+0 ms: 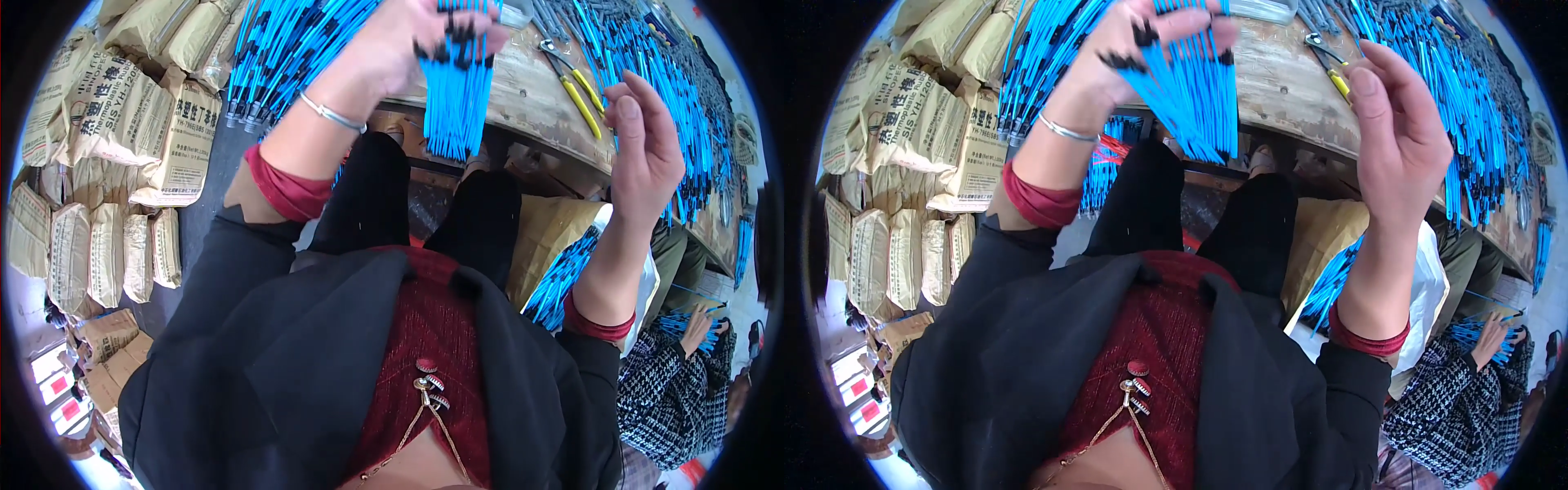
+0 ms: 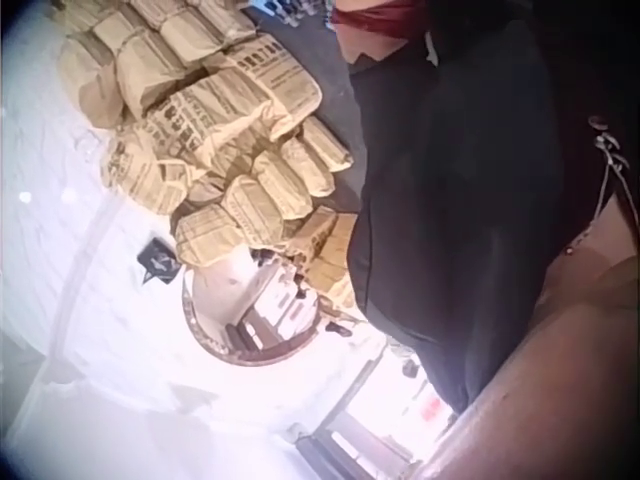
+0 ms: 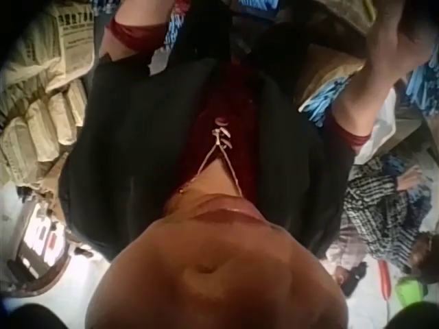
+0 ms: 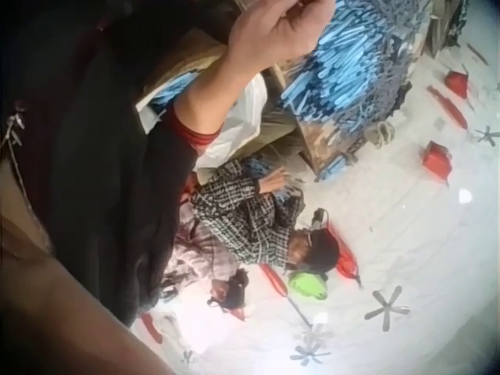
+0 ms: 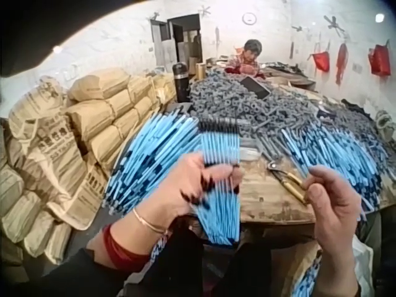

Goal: The person inserts blue wires into connector bases and secures them using pliers.

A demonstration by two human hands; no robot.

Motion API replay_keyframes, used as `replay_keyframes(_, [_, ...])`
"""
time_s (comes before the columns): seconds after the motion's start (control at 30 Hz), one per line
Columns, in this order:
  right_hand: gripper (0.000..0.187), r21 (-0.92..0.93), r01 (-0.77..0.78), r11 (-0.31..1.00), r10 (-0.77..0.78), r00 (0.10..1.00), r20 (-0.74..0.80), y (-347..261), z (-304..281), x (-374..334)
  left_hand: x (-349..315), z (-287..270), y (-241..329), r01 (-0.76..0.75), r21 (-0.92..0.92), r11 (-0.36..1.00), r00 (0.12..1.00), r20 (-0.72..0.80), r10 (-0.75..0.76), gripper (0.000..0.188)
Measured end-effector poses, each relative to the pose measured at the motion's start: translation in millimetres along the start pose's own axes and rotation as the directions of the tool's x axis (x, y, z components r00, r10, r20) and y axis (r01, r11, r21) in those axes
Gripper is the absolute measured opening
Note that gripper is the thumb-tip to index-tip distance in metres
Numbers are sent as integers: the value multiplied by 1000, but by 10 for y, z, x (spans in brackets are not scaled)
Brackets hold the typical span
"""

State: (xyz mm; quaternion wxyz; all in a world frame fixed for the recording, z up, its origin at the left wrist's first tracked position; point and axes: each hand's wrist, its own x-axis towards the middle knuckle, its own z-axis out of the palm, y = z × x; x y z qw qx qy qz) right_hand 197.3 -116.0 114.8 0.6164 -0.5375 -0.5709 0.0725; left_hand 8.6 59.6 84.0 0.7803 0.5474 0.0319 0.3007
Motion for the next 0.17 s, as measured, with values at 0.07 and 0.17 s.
replay_keyframes(0.07, [25, 12, 21, 1000, -20, 999, -24, 6, -2, -8, 14, 50, 151, 15, 64, 998, 999, -43, -12, 30])
replay_keyframes(0.17, [24, -144, -76, 987, 79, 997, 17, 120, 20, 4, -33, 229, 327, 47, 192, 980, 992, -124, -23, 39])
